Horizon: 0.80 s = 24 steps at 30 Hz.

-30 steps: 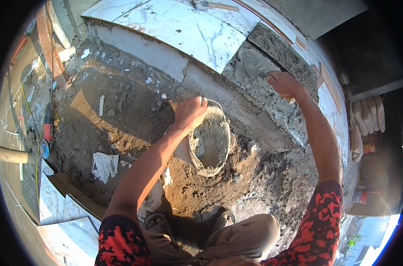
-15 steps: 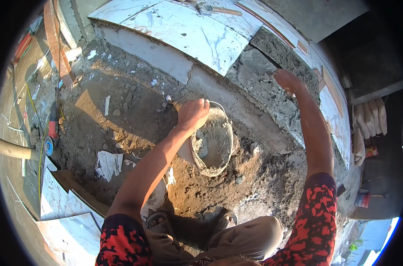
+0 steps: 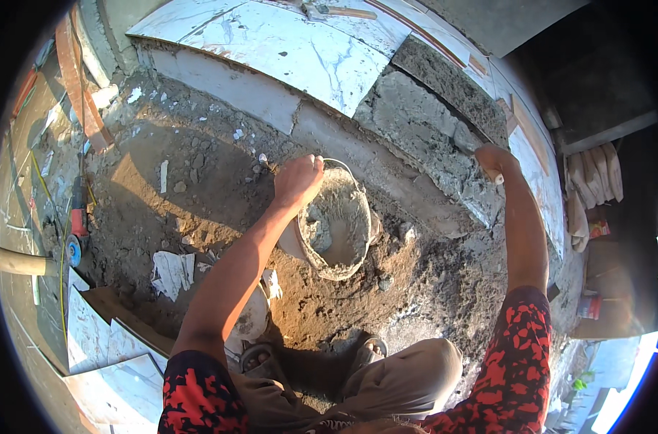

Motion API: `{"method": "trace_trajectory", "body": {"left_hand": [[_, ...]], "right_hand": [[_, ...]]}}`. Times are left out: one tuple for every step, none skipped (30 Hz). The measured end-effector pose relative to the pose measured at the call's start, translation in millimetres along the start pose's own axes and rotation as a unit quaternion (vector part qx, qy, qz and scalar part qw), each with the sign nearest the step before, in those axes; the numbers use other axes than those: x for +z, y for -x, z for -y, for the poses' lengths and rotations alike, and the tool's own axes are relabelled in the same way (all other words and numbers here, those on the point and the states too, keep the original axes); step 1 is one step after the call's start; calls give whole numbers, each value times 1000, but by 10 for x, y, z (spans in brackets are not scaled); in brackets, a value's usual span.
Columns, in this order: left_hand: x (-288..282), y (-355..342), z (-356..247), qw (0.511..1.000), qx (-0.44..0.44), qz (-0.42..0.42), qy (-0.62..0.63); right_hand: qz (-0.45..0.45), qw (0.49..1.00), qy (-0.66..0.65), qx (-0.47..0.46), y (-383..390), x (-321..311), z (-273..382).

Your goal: The person applies cement to a surface using a trowel and then positions a large tile onto the prepared area.

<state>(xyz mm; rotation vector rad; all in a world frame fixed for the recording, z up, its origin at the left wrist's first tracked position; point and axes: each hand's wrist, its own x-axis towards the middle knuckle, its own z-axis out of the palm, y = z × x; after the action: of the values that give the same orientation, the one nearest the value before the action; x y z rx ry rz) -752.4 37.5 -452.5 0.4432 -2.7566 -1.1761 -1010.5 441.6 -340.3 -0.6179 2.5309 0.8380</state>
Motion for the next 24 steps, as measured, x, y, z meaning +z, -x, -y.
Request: {"method": "trace_trajectory", "body": {"left_hand": [[6, 9, -74, 999, -6, 31, 13], [78, -12, -188, 999, 6, 34, 30], [131, -20, -237, 998, 4, 39, 46], [148, -23, -208, 998, -7, 41, 50], [157, -28, -189, 998, -9, 38, 48], [112, -31, -108, 999, -12, 21, 39], [78, -8, -47, 999, -12, 10, 33], [92, 1, -95, 999, -7, 14, 36], [102, -13, -162, 999, -5, 34, 33], [90, -16, -179, 998, -9, 52, 25], [107, -7, -204, 998, -8, 54, 25], [126, 1, -236, 998, -2, 53, 20], [139, 14, -248, 999, 3, 52, 14], [177, 10, -246, 999, 5, 49, 15], [236, 18, -235, 1000, 12, 19, 11], [258, 14, -214, 1000, 18, -12, 3], [247, 27, -220, 1000, 18, -8, 1], [229, 26, -223, 1000, 27, 7, -2], [206, 13, -242, 999, 38, 18, -1], [198, 12, -258, 999, 41, 18, 1], [192, 13, -276, 999, 36, 22, -4], [188, 20, -273, 999, 31, 25, -10], [177, 6, -274, 999, 25, 32, -9], [178, 1, -278, 999, 28, 33, -8]], "right_hand": [[5, 1000, 3, 10, 129, 175, -140], [-20, 999, 43, -22, 271, 386, -460], [-46, 994, 79, -64, 384, 507, -630], [-48, 994, 78, -66, 415, 547, -508], [-85, 989, -125, 1, 437, 549, -276], [-54, 920, -380, 80, 467, 349, 171], [-71, 778, -601, 171, 575, 76, 604], [-50, 759, -629, 160, 650, -88, 683], [-33, 740, -655, 148, 667, -251, 700], [-25, 741, -659, 129, 672, -461, 858], [-17, 742, -661, 113, 656, -615, 1002], [-18, 745, -660, 95, 570, -698, 1070], [-18, 749, -658, 75, 475, -771, 1133], [-22, 750, -657, 73, 411, -866, 1181], [-24, 762, -644, 60, 361, -953, 1230], [-24, 773, -633, 43, 294, -1025, 1288], [-22, 770, -636, 45, 263, -1052, 1342], [-11, 802, -596, 44, 245, -1081, 1375], [-3, 834, -550, 42, 244, -1113, 1354], [-5, 834, -550, 45, 238, -1055, 1322], [-49, 876, -479, -11, 221, -942, 1305], [-91, 908, -403, -67, 224, -838, 1312], [-132, 929, -322, -123, 235, -757, 1277], [-132, 930, -323, -119, 254, -697, 1207]]}}
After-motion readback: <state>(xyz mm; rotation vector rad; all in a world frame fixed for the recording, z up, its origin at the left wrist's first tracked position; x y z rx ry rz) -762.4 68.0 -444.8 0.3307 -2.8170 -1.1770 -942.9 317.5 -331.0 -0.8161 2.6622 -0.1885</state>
